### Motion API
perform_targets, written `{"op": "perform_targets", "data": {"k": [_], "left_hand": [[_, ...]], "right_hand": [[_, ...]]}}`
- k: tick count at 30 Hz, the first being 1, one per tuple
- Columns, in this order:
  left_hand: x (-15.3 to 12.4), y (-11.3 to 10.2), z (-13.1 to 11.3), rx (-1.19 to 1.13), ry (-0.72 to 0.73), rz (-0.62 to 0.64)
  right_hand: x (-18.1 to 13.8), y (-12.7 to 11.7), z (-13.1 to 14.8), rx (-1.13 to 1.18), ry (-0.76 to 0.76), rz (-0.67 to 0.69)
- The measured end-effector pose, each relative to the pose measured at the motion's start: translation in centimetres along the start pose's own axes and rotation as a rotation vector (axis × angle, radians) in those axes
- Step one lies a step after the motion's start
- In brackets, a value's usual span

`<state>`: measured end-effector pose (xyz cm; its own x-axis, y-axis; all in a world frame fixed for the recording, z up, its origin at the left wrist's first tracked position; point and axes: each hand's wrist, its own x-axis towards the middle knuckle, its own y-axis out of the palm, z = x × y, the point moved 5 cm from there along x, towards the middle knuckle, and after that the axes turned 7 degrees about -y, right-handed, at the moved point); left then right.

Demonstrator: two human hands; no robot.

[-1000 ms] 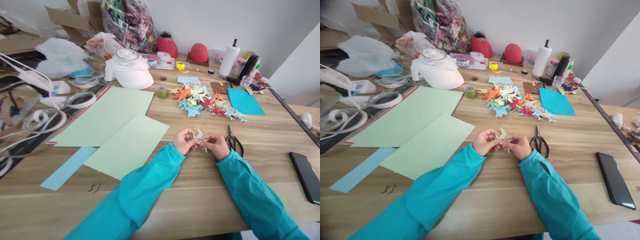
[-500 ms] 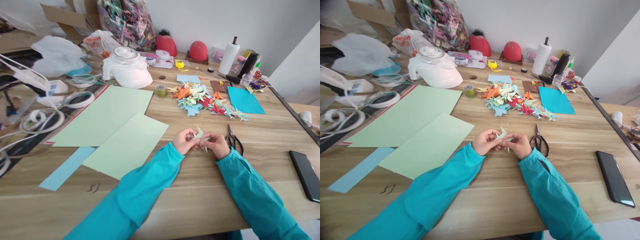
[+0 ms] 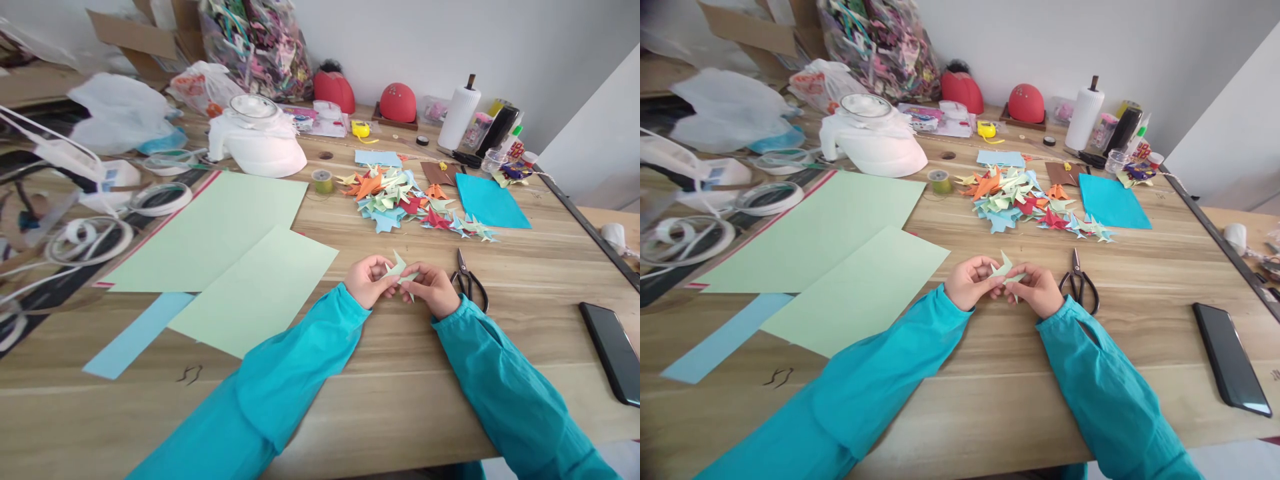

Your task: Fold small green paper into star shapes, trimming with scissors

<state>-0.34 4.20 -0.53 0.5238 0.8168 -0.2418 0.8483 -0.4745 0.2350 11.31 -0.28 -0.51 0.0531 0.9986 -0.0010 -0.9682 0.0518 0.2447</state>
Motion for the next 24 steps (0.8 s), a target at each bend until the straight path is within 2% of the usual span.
{"op": "perform_targets", "data": {"k": [18, 24], "left_hand": [[0.03, 0.0, -0.02, -0.014, 0.015, 0.012], [0.06, 0.09, 0.04, 0.002, 0.006, 0.018]], "right_hand": [[-0.14, 0.0, -0.34, 0.051, -0.02, 0.011], [-0.12, 0.1, 0.02, -0.045, -0.049, -0.006]]}}
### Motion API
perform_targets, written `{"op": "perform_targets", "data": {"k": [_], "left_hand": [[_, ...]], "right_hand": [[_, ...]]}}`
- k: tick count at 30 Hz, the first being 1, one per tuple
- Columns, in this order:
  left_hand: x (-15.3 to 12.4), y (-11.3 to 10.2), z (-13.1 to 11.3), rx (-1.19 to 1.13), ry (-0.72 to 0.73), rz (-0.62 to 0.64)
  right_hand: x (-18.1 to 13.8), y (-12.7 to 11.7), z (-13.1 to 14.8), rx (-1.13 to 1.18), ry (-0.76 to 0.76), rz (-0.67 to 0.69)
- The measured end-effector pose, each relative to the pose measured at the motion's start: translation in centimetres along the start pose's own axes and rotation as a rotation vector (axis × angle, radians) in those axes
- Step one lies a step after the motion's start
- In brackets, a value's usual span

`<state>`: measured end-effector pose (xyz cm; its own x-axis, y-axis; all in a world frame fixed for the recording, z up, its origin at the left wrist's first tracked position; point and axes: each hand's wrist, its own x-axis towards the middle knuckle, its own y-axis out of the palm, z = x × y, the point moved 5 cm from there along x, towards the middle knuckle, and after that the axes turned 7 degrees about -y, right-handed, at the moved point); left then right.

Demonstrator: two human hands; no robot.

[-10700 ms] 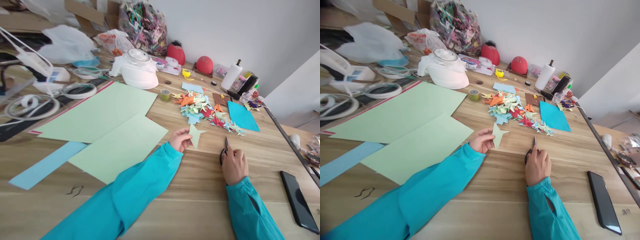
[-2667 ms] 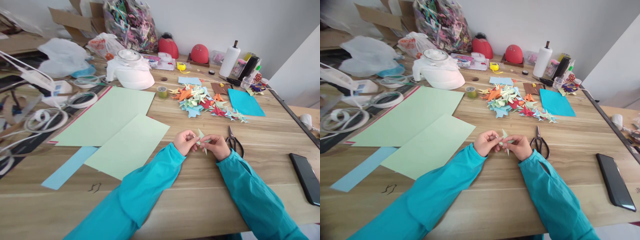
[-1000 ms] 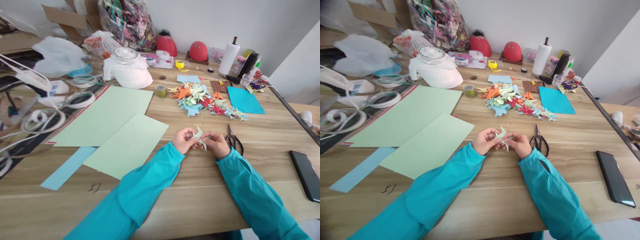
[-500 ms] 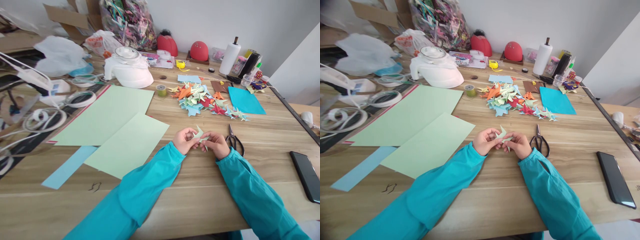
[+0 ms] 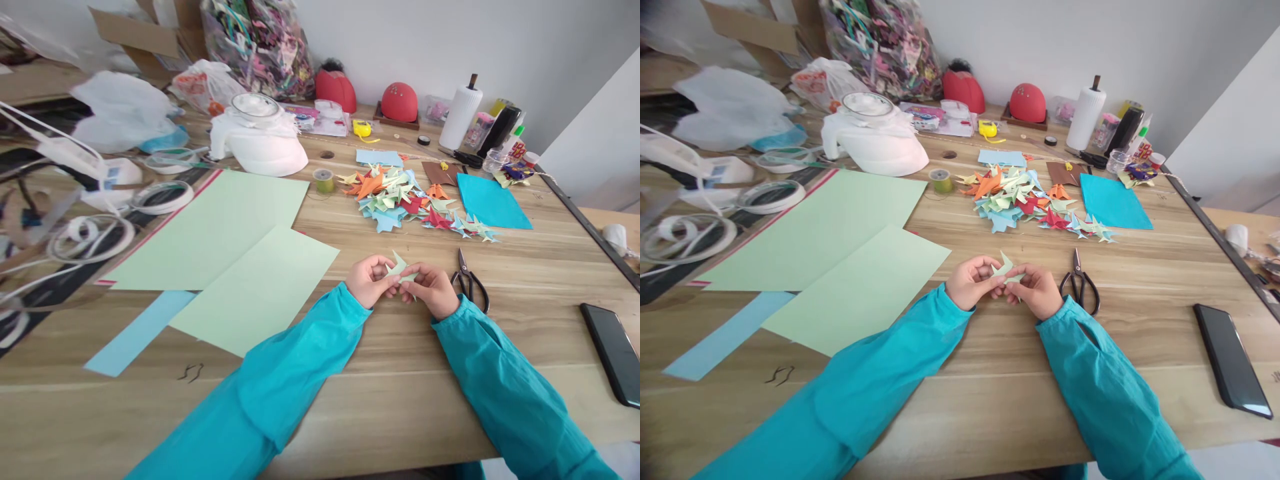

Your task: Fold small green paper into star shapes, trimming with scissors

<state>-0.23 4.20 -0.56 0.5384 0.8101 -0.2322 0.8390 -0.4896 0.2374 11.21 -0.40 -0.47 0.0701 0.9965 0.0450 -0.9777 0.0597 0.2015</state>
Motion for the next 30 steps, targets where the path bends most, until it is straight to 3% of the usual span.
{"op": "perform_targets", "data": {"k": [24, 30], "left_hand": [[0.13, -0.04, 0.07, 0.03, -0.047, 0.053], [0.21, -0.24, -0.32, 0.038, -0.053, 0.104]], "right_hand": [[-0.16, -0.13, 0.15, -0.009, 0.001, -0.02], [-0.19, 0.2, -0.25, 0.076, 0.015, -0.007]]}}
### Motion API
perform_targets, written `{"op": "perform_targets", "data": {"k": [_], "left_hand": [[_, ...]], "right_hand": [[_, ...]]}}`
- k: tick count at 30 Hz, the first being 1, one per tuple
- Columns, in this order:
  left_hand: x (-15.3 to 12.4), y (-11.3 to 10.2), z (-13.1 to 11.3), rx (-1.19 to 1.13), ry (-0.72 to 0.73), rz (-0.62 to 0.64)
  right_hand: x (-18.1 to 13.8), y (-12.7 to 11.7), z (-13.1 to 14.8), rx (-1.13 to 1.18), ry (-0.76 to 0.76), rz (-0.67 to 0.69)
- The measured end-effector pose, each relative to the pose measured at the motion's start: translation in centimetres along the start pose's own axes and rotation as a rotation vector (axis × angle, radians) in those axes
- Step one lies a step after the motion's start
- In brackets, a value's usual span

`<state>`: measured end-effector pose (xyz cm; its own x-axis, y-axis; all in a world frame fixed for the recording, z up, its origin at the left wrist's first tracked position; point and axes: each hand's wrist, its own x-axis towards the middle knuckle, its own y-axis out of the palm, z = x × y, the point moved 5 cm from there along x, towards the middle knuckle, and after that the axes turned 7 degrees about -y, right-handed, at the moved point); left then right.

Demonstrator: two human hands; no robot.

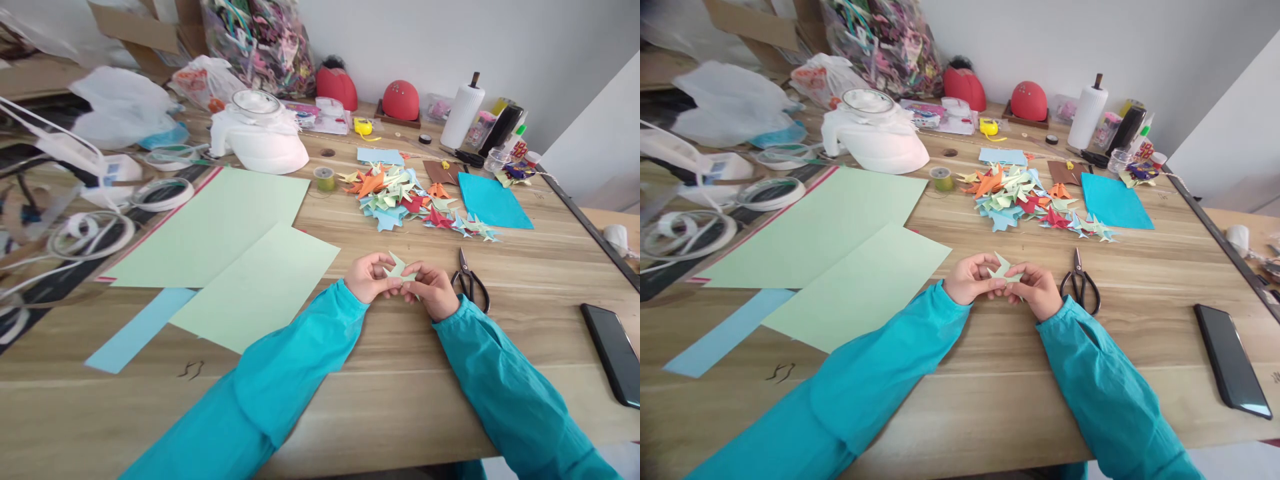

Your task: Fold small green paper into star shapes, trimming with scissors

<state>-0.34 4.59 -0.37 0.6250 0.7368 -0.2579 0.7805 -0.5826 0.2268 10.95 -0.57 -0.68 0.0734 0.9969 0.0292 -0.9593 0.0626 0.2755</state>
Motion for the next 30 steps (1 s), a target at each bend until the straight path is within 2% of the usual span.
{"op": "perform_targets", "data": {"k": [10, 14, 20, 30], "left_hand": [[-0.1, -0.3, 0.0, -0.098, 0.041, -0.002], [0.3, -0.3, 0.3, -0.078, 0.021, 0.017], [0.4, -0.1, 0.8, -0.027, 0.056, -0.06], [-0.5, 0.2, -0.6, 0.001, 0.036, 0.048]], "right_hand": [[0.1, 0.5, 0.0, 0.172, 0.087, -0.055], [0.1, 0.4, -0.2, 0.155, 0.085, -0.046], [0.1, -0.1, -0.4, 0.043, 0.023, -0.049], [0.0, 0.1, -0.3, 0.031, 0.033, -0.006]]}}
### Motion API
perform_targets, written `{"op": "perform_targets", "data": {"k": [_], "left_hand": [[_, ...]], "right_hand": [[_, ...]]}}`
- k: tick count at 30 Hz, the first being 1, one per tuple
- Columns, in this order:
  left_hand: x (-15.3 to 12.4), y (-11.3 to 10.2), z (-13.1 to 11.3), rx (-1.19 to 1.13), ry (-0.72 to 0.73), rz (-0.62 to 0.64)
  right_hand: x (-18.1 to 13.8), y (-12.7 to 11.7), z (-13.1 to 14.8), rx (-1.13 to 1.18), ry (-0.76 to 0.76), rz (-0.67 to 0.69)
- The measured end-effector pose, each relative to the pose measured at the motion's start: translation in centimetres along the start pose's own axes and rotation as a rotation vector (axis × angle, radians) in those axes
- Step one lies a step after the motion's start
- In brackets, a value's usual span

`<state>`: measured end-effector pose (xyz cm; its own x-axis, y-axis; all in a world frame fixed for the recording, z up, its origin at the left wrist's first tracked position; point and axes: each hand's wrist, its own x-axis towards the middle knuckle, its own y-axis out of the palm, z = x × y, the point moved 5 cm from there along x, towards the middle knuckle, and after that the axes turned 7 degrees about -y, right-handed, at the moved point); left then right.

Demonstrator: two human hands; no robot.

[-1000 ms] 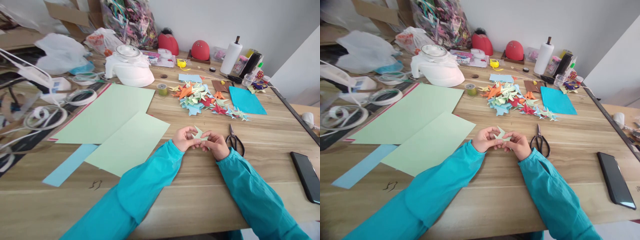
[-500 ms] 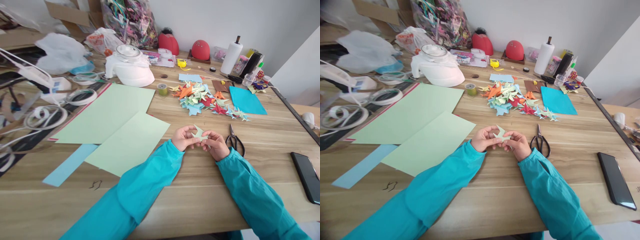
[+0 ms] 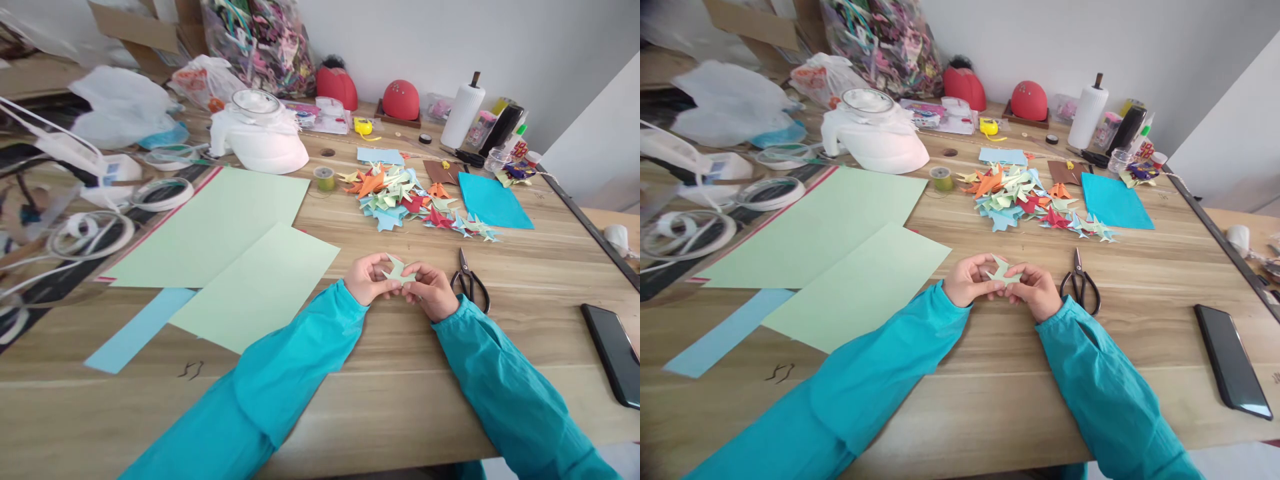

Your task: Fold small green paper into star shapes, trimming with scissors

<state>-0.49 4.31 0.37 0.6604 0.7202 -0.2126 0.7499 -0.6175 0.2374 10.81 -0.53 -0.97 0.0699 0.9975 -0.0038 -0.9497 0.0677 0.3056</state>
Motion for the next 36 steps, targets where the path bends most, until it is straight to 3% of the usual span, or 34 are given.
{"op": "perform_targets", "data": {"k": [14, 28, 36], "left_hand": [[0.6, -0.4, 0.6, -0.081, -0.05, 0.103], [0.9, -0.9, 1.3, -0.186, -0.097, 0.089], [1.2, -0.9, 1.5, -0.188, -0.084, 0.052]], "right_hand": [[-0.1, 0.4, 0.2, 0.13, 0.024, 0.013], [-0.1, 0.1, 0.5, 0.176, 0.002, 0.044], [0.0, 0.1, 0.5, 0.137, -0.041, -0.031]]}}
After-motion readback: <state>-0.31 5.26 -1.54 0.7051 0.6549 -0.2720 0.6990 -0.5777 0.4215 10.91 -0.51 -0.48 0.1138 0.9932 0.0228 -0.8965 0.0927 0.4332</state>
